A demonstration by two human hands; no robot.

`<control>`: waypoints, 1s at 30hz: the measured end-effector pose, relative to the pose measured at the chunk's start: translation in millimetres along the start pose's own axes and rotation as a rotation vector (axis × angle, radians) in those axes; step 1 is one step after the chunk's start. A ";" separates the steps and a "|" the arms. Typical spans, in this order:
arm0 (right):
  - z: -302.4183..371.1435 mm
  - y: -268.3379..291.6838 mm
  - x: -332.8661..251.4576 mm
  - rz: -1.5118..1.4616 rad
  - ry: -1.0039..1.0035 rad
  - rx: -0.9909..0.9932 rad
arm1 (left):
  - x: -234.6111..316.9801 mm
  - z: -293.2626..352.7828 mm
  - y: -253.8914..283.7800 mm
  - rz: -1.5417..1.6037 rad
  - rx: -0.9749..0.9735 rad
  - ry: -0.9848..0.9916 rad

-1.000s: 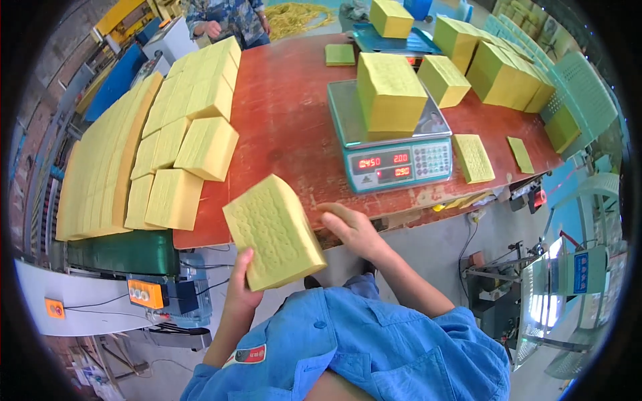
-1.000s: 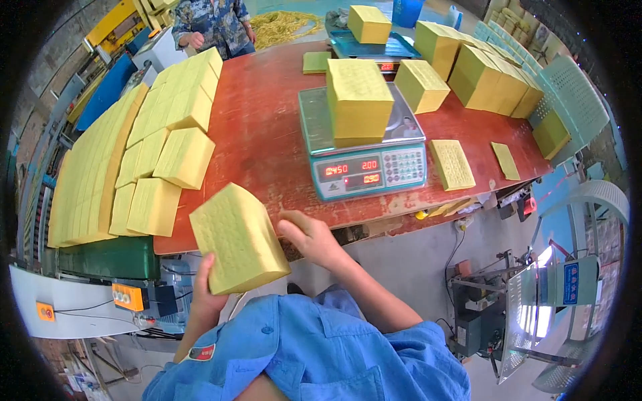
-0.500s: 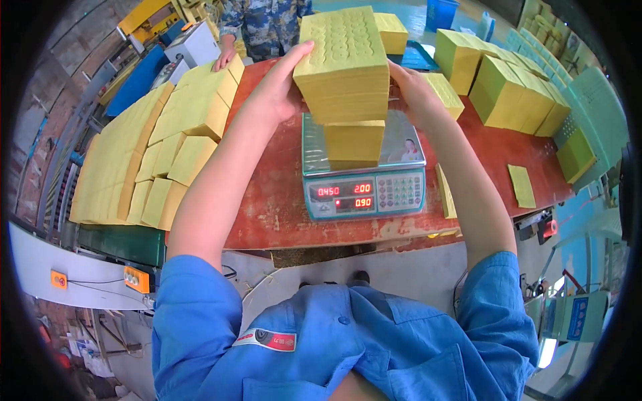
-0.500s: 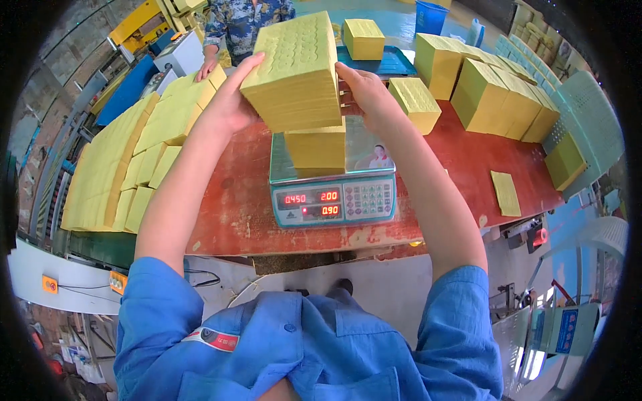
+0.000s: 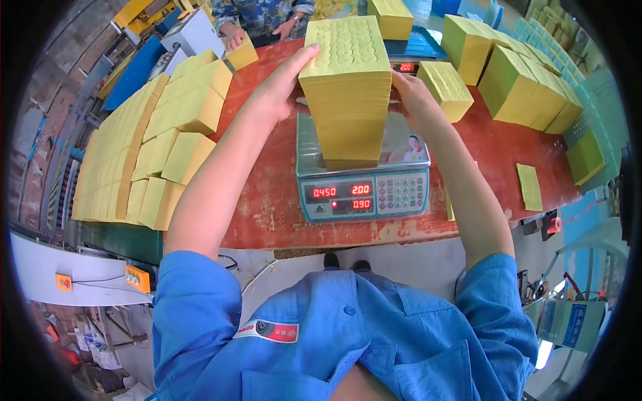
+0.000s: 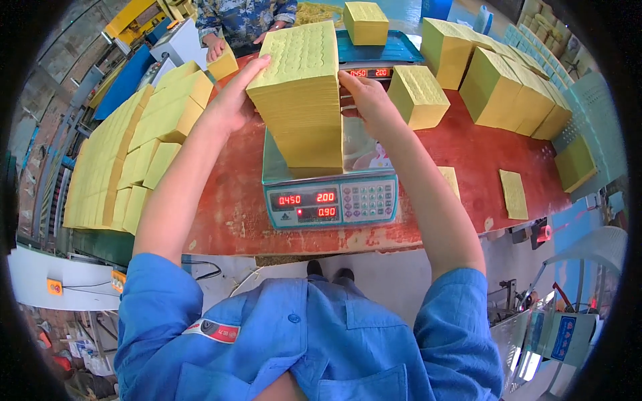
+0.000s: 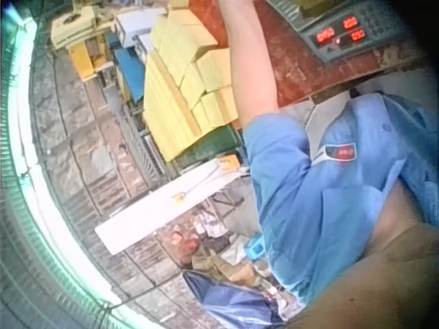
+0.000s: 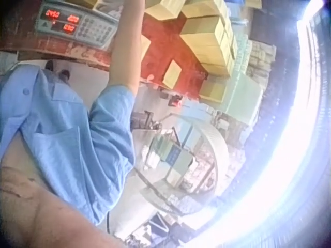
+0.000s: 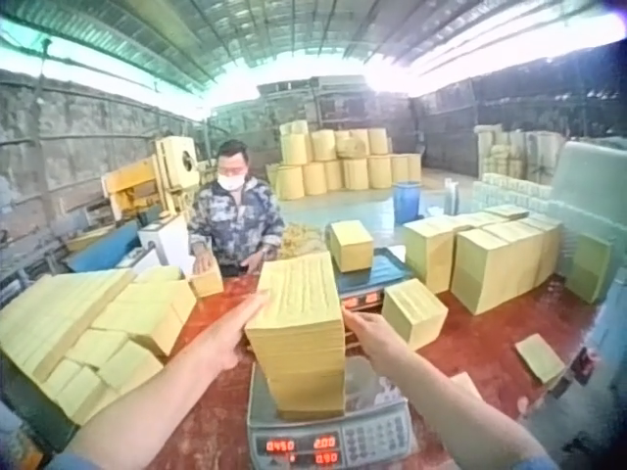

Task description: Weighing stacks of yellow paper on a digital scale to reach a target weight.

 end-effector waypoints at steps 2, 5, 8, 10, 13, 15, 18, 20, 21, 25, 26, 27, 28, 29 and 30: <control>1.5 -2.8 3.1 0.001 -0.001 0.012 | -1.4 -0.6 3.7 -0.023 -0.014 -0.037; 3.6 -5.6 6.7 0.026 0.054 0.047 | -4.5 -2.9 11.4 -0.108 -0.044 0.002; 4.7 -3.7 9.6 0.038 0.084 0.075 | -4.3 -5.5 9.5 -0.114 -0.075 0.002; 5.0 -5.3 11.3 0.045 0.086 0.091 | -5.2 -8.2 11.0 -0.128 -0.030 -0.039; 4.8 -2.9 14.4 0.049 0.096 0.118 | -7.0 -12.6 11.3 -0.188 -0.033 -0.071; 7.0 -4.8 15.2 0.068 0.117 0.129 | -9.2 -15.4 13.3 -0.190 -0.035 -0.071; 8.4 0.3 26.9 0.094 0.195 0.149 | -14.7 -21.2 16.0 -0.203 -0.005 -0.084; 8.8 1.6 32.6 0.100 0.248 0.158 | -24.9 -24.7 22.0 -0.214 0.026 -0.093; 11.3 -3.5 34.0 0.049 0.271 0.172 | -32.4 -25.4 26.8 -0.168 0.029 -0.155; 12.7 -36.1 38.0 -0.342 0.091 0.217 | -84.5 -45.9 13.9 0.190 -0.003 -0.257; 8.5 -37.3 42.8 -0.340 0.088 0.211 | -93.0 -48.9 3.6 0.192 0.004 -0.257; 3.8 -35.7 47.5 -0.325 0.147 0.185 | -97.2 -51.7 -9.8 0.340 -0.016 -0.319; -0.4 -33.9 49.6 -0.310 0.205 0.156 | -98.1 -53.9 -16.8 0.487 -0.036 -0.383; -3.1 -31.0 49.0 -0.308 0.201 0.155 | -95.5 -55.0 -20.8 0.491 -0.032 -0.381; -10.1 -27.8 46.6 -0.301 0.175 0.126 | -89.3 -58.4 -23.8 0.505 -0.044 -0.388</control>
Point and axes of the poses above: each hand's wrist, its own z-axis away from the middle knuckle, its own y-axis out of the back of the hand, x = y × z, the point moved 3 cm from there along -z, towards the middle knuckle, and after that the axes turned 3 degrees about -z, right-handed, at the moved point
